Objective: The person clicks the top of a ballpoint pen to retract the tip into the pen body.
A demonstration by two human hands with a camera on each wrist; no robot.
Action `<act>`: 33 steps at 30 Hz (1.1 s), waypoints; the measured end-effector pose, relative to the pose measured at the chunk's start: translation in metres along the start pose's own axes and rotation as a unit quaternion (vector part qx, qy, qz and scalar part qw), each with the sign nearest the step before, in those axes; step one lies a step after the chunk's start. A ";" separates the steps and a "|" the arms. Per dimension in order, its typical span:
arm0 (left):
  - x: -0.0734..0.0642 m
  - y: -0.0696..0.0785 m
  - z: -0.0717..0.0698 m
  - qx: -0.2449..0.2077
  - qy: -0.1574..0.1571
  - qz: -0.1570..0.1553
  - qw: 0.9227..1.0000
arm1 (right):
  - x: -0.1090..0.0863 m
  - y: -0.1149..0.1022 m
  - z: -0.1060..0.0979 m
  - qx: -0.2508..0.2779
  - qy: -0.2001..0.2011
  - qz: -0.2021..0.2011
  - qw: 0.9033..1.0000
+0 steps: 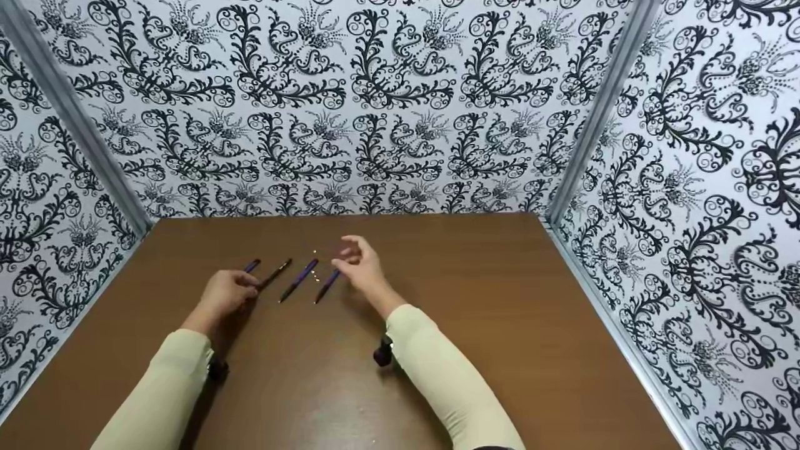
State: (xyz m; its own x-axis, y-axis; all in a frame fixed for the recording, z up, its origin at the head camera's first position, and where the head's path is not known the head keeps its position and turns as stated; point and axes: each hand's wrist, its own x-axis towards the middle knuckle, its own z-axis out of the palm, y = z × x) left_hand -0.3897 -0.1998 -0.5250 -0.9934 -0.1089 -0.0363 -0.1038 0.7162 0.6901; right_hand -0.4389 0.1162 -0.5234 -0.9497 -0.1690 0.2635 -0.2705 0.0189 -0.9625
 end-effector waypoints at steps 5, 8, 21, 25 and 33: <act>0.000 -0.001 -0.001 -0.012 0.001 -0.001 1.000 | 0.000 0.000 0.000 0.006 0.002 -0.002 1.000; -0.001 -0.001 -0.001 -0.020 0.003 0.003 1.000 | 0.000 0.000 0.000 0.004 0.004 -0.005 1.000; 0.000 0.001 -0.002 -0.047 0.014 -0.001 0.999 | -0.001 -0.004 -0.006 -0.042 0.001 0.002 0.999; -0.001 0.004 -0.003 -0.066 0.012 -0.001 0.998 | 0.002 -0.006 -0.007 -0.090 -0.004 0.002 0.996; -0.001 0.010 -0.001 -0.074 0.011 0.026 0.997 | 0.007 -0.008 0.008 -0.117 -0.008 0.020 0.993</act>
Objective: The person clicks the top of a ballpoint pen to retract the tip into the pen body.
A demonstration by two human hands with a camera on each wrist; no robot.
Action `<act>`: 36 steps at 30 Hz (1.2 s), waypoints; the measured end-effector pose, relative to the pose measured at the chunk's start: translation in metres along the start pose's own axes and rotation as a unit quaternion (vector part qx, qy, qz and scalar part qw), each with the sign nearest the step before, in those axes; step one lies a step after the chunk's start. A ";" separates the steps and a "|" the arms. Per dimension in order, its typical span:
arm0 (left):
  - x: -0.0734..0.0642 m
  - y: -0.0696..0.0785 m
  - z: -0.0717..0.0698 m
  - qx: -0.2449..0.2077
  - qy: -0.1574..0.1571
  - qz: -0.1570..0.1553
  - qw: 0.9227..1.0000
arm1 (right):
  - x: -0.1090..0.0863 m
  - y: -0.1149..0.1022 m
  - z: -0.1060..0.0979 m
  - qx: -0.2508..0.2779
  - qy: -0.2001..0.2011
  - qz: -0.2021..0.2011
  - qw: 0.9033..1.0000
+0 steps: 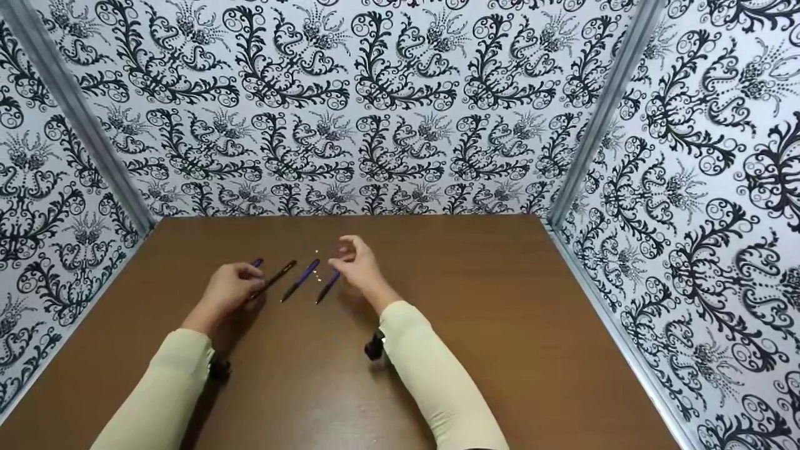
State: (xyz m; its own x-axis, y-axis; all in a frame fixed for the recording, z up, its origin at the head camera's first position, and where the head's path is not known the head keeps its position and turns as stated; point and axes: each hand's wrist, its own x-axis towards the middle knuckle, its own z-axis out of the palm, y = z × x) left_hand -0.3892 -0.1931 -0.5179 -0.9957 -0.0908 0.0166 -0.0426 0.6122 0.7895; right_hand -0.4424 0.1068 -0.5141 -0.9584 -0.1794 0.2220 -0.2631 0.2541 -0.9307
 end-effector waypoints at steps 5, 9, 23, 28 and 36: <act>0.001 0.006 0.005 0.018 0.002 0.013 1.000 | 0.004 -0.002 0.012 -0.005 -0.005 0.000 1.000; 0.001 0.012 0.009 0.026 0.000 0.030 0.999 | 0.008 0.001 0.019 -0.007 -0.002 0.001 1.000; 0.004 0.024 0.025 0.024 -0.009 0.045 0.999 | 0.020 0.011 0.037 -0.009 -0.005 0.006 1.000; 0.002 0.029 0.029 0.026 -0.005 0.060 0.998 | 0.018 0.008 0.040 -0.004 -0.005 0.005 1.000; 0.004 0.031 0.036 0.019 -0.002 0.069 0.997 | 0.016 0.005 0.044 -0.004 -0.005 0.012 1.000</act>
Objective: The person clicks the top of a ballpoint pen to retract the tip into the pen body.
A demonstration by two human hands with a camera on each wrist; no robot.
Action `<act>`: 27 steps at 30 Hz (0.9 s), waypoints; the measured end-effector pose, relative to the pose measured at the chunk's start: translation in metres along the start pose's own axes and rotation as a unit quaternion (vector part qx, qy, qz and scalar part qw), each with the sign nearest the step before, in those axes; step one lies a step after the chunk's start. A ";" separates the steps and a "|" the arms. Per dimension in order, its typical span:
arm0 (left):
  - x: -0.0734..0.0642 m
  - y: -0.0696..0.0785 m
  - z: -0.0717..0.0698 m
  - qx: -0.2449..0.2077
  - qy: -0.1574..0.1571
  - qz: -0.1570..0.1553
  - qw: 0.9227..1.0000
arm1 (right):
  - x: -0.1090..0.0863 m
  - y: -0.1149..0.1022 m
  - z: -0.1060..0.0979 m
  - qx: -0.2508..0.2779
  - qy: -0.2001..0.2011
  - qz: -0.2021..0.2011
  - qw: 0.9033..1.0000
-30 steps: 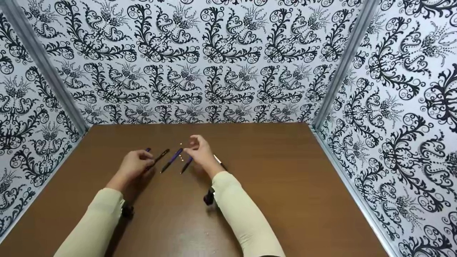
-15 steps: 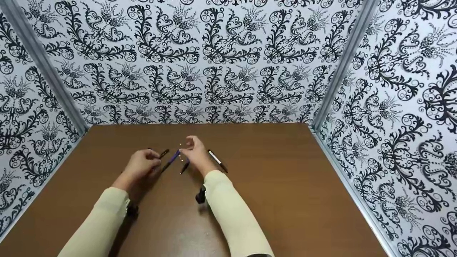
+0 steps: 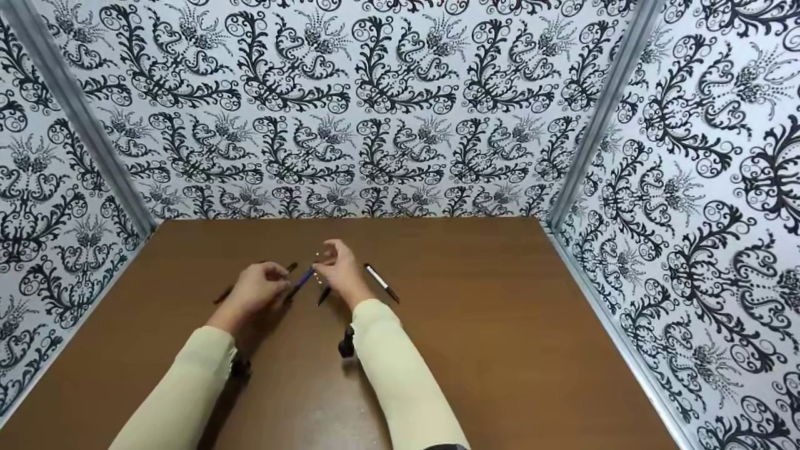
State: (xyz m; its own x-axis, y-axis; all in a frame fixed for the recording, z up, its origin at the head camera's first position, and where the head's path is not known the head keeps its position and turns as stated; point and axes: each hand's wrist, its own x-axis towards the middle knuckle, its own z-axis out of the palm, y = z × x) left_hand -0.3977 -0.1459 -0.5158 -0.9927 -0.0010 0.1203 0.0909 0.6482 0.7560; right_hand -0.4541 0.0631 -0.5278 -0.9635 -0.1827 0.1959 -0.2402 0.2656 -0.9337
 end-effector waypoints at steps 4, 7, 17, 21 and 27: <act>0.002 -0.002 0.004 -0.003 -0.004 0.001 1.000 | 0.000 0.000 0.002 0.001 0.000 0.004 1.000; 0.005 -0.004 0.007 -0.001 -0.010 -0.003 1.000 | 0.001 0.001 0.004 0.002 -0.003 0.004 1.000; 0.009 -0.007 0.013 0.017 -0.023 0.005 1.000 | 0.001 0.004 0.008 0.000 -0.013 0.009 1.000; 0.010 -0.007 0.015 0.018 -0.034 0.002 0.999 | 0.002 0.006 0.010 0.003 -0.011 0.008 1.000; 0.010 -0.007 0.016 0.016 -0.039 -0.011 0.999 | 0.001 0.004 0.011 0.020 -0.010 0.003 1.000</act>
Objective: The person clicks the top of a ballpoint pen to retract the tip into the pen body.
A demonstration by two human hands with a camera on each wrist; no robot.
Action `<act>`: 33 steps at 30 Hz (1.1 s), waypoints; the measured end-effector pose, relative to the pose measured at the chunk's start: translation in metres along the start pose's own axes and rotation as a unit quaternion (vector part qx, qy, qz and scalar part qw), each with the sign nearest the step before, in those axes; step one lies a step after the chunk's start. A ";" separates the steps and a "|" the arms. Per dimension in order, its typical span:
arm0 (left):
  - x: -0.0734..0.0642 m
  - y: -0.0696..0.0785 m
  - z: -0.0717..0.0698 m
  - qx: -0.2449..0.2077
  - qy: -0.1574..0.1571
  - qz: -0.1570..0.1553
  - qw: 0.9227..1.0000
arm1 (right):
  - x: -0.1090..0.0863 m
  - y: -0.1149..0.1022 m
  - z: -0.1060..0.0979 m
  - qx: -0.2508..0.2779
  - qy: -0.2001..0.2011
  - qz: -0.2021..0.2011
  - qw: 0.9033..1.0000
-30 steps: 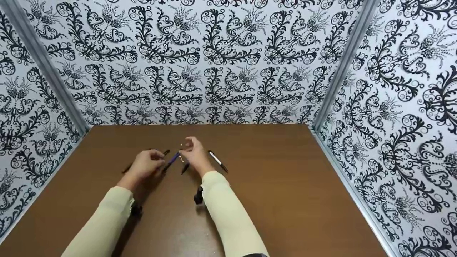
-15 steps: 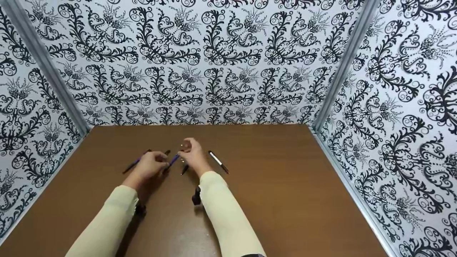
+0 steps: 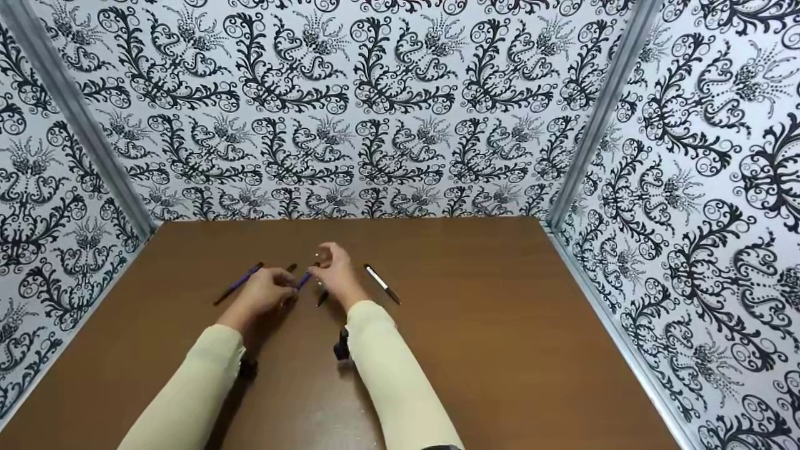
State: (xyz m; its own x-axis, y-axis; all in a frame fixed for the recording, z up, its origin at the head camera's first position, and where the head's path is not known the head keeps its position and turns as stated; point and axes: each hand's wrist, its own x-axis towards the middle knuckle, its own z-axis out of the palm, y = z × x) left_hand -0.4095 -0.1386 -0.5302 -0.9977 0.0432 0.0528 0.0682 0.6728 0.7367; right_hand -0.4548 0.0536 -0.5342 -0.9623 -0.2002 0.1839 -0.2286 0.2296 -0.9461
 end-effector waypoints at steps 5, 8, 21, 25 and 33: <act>0.001 0.000 0.002 -0.003 -0.002 0.000 1.000 | -0.002 -0.001 -0.001 0.000 0.004 -0.001 1.000; 0.001 0.000 0.003 0.001 0.000 0.006 1.000 | -0.002 -0.001 -0.001 0.001 0.005 -0.002 1.000; 0.004 0.000 0.003 0.018 0.006 0.003 1.000 | -0.002 -0.001 -0.005 0.003 0.015 0.006 1.000; 0.001 0.003 0.001 0.040 0.010 -0.002 0.999 | -0.002 -0.001 -0.006 -0.011 0.019 -0.002 1.000; 0.001 0.004 0.000 0.021 0.012 -0.013 1.000 | -0.003 -0.002 -0.008 -0.018 0.036 -0.005 0.999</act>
State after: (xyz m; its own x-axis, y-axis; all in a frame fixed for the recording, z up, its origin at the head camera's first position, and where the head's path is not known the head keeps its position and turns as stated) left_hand -0.4105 -0.1358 -0.5269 -0.9987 0.0087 0.0510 0.0423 0.7038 0.7092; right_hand -0.4527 0.0610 -0.5306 -0.9679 -0.1330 0.2132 -0.2419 0.2631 -0.9339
